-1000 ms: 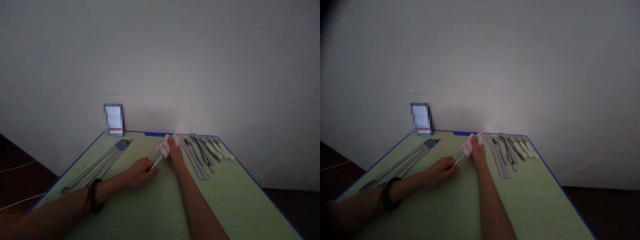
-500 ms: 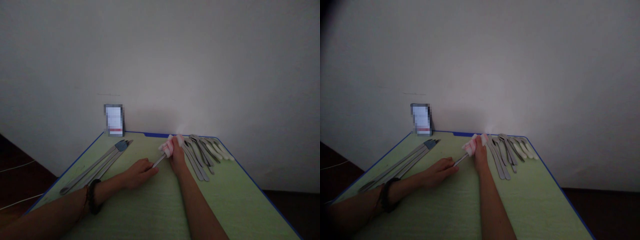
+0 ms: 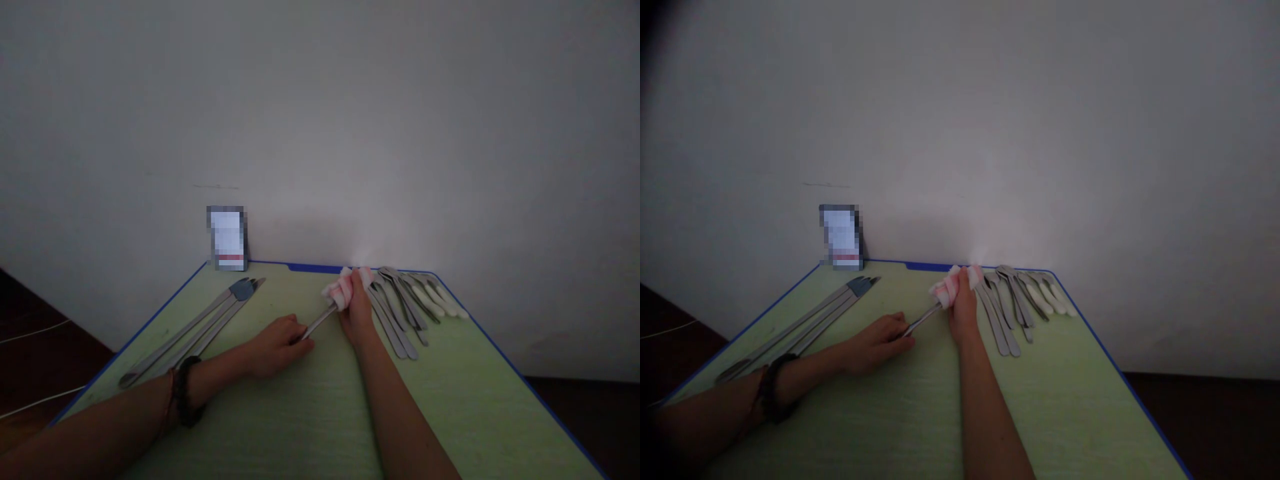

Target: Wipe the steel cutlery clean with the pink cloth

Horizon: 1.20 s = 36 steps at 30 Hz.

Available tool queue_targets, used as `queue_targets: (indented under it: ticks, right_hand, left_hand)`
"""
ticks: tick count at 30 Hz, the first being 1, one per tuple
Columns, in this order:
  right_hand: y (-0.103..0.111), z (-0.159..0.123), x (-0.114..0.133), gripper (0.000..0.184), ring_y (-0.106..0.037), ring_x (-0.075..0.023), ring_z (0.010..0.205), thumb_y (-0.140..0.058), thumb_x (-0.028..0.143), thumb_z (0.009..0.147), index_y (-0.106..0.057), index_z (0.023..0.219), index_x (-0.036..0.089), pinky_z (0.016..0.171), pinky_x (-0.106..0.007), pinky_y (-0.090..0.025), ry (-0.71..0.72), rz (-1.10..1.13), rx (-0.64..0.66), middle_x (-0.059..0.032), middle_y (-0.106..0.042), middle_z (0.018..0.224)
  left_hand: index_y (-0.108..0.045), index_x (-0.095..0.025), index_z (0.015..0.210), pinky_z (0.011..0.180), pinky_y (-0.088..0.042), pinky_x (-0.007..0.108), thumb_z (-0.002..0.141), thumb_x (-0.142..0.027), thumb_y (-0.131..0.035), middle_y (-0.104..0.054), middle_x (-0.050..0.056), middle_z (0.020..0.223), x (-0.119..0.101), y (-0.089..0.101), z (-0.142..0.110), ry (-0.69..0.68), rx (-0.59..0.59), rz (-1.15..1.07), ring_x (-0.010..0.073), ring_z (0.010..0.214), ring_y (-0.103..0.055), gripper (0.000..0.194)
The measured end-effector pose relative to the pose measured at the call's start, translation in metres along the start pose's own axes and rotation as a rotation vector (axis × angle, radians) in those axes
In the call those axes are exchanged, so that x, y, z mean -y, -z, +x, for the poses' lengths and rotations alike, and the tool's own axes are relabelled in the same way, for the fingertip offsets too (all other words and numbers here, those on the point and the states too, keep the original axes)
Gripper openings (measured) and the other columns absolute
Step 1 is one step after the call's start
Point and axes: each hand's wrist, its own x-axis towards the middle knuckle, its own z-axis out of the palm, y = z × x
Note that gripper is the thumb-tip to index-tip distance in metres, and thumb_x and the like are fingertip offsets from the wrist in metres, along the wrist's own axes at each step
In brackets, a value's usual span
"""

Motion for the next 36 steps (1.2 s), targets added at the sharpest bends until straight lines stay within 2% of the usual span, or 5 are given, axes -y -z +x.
queue_targets:
  ticks: [9, 15, 24, 29, 36]
  right_hand:
    - [0.005, 0.000, 0.008, 0.042, -0.052, -0.0070, 0.046, -0.054, 0.061, 0.078, -0.048, 0.065, 0.022, 0.049, -0.019, -0.046, 0.034, 0.107, 0.004, 0.0079, -0.052, 0.053]
    - [0.002, 0.002, 0.003, 0.029, -0.056, -0.0075, 0.051, -0.067, 0.048, 0.073, -0.055, 0.074, 0.021, 0.054, -0.019, -0.049, 0.019, 0.053, -0.020, 0.0077, -0.059, 0.059]
    - [0.000, -0.001, 0.000, 0.030, -0.059, -0.0088, 0.054, -0.069, 0.047, 0.070, -0.056, 0.075, 0.020, 0.055, -0.020, -0.050, -0.001, -0.074, 0.008, 0.0067, -0.062, 0.060]
    - [-0.001, -0.002, 0.003, 0.026, -0.058, -0.0077, 0.052, -0.070, 0.043, 0.072, -0.057, 0.073, 0.020, 0.053, -0.019, -0.048, -0.020, 0.003, 0.018, 0.0077, -0.060, 0.058]
    - [0.007, 0.002, 0.008, 0.037, -0.051, -0.0059, 0.045, -0.060, 0.054, 0.078, -0.050, 0.067, 0.021, 0.049, -0.018, -0.045, 0.013, 0.169, -0.025, 0.0086, -0.055, 0.052]
  left_hand:
    - [-0.033, -0.020, 0.060, 0.066, -0.036, 0.028, 0.088, -0.035, -0.035, -0.040, -0.002, 0.060, 0.001, 0.002, -0.002, -0.083, 0.009, 0.036, 0.0157, 0.067, -0.043, 0.032]
    - [-0.034, -0.020, 0.060, 0.065, -0.038, 0.027, 0.088, -0.033, -0.034, -0.039, -0.001, 0.060, 0.001, 0.001, -0.001, -0.038, 0.012, 0.008, 0.0158, 0.068, -0.045, 0.031]
    - [-0.033, -0.020, 0.060, 0.066, -0.038, 0.027, 0.088, -0.034, -0.033, -0.038, -0.002, 0.059, -0.001, 0.000, 0.000, -0.006, 0.000, -0.002, 0.0155, 0.067, -0.045, 0.032]
    - [-0.032, -0.021, 0.060, 0.066, -0.037, 0.028, 0.088, -0.036, -0.031, -0.039, -0.001, 0.060, -0.002, 0.001, 0.000, 0.005, 0.011, -0.010, 0.0170, 0.068, -0.045, 0.032]
    - [-0.032, -0.021, 0.060, 0.066, -0.035, 0.029, 0.087, -0.034, -0.033, -0.038, -0.001, 0.059, -0.003, 0.001, -0.001, -0.042, 0.044, 0.050, 0.0173, 0.067, -0.043, 0.030]
